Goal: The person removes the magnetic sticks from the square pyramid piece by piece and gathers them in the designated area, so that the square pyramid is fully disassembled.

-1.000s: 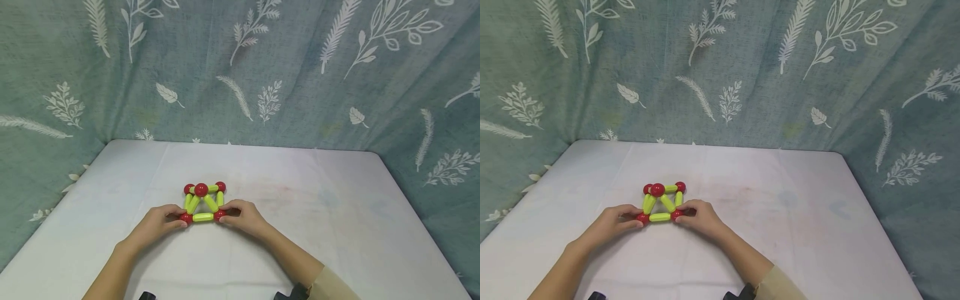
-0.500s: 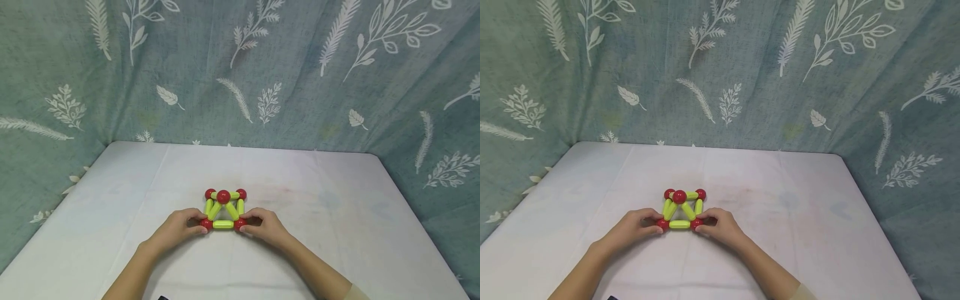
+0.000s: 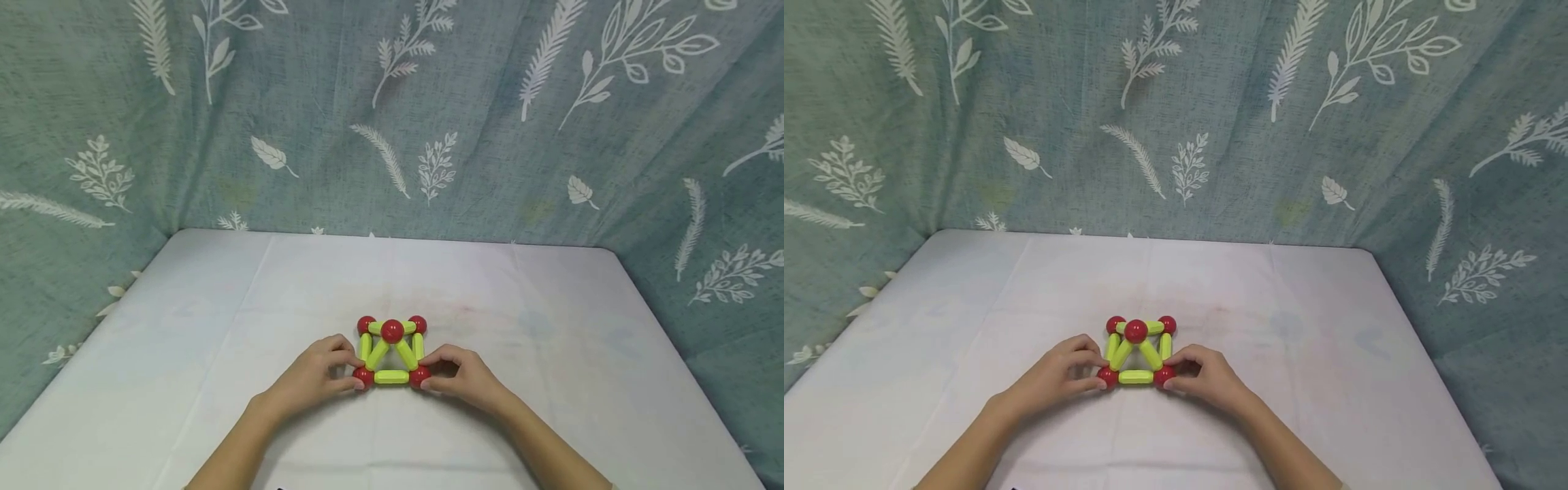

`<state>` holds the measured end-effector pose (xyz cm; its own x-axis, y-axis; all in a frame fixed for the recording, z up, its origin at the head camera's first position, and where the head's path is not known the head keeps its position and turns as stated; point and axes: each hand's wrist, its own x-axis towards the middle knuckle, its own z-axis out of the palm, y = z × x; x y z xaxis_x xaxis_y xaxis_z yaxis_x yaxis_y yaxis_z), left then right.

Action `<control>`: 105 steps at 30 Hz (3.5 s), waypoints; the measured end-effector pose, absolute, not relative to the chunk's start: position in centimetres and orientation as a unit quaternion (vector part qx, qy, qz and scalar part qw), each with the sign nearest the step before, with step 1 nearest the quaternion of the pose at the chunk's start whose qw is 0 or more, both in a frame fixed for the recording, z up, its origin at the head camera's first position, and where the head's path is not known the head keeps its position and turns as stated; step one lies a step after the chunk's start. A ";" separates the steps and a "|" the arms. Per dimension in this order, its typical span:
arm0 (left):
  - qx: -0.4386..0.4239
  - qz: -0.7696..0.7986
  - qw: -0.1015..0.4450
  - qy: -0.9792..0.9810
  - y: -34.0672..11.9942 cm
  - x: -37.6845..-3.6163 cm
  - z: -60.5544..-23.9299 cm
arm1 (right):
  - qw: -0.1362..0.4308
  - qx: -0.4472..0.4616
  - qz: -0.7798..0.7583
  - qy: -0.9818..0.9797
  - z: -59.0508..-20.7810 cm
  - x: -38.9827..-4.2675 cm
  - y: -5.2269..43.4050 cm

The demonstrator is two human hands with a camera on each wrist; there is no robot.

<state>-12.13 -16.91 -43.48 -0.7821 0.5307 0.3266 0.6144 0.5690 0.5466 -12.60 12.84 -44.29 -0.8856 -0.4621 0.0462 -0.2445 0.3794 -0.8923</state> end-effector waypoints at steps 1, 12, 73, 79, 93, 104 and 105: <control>-0.330 -0.333 0.072 -0.880 -16.7 -12.2 -43.5 | 0.109 -0.218 -0.514 0.823 -43.9 -12.4 12.9; -0.291 -0.453 -0.029 -0.842 -12.8 -12.2 -43.6 | 0.084 -0.283 -0.515 0.805 -43.5 -12.0 14.2; -0.295 -0.499 0.131 -0.804 -10.7 -15.7 -46.0 | -0.041 -0.379 -0.542 0.749 -39.7 -13.4 12.1; -0.235 -0.550 0.103 -0.795 -11.0 -15.7 -46.0 | -0.023 -0.345 -0.565 0.749 -41.3 -14.6 12.4; -0.384 -0.539 0.133 -0.738 -9.1 -15.7 -43.2 | -0.040 -0.321 -0.580 0.748 -42.5 -14.5 13.2; -0.381 -0.503 0.053 -0.774 -8.5 -15.9 -42.4 | 0.032 -0.227 -0.556 0.799 -42.5 -13.4 13.9; -0.383 -0.496 0.052 -0.777 -8.4 -15.9 -42.3 | 0.050 -0.222 -0.550 0.803 -42.5 -13.3 13.9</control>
<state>-15.89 -8.43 -42.30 -0.7015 0.5440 0.4604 0.6466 0.2141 0.7322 -13.33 13.91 -42.47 -0.8968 -0.4110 0.1637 -0.3012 0.2962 -0.9064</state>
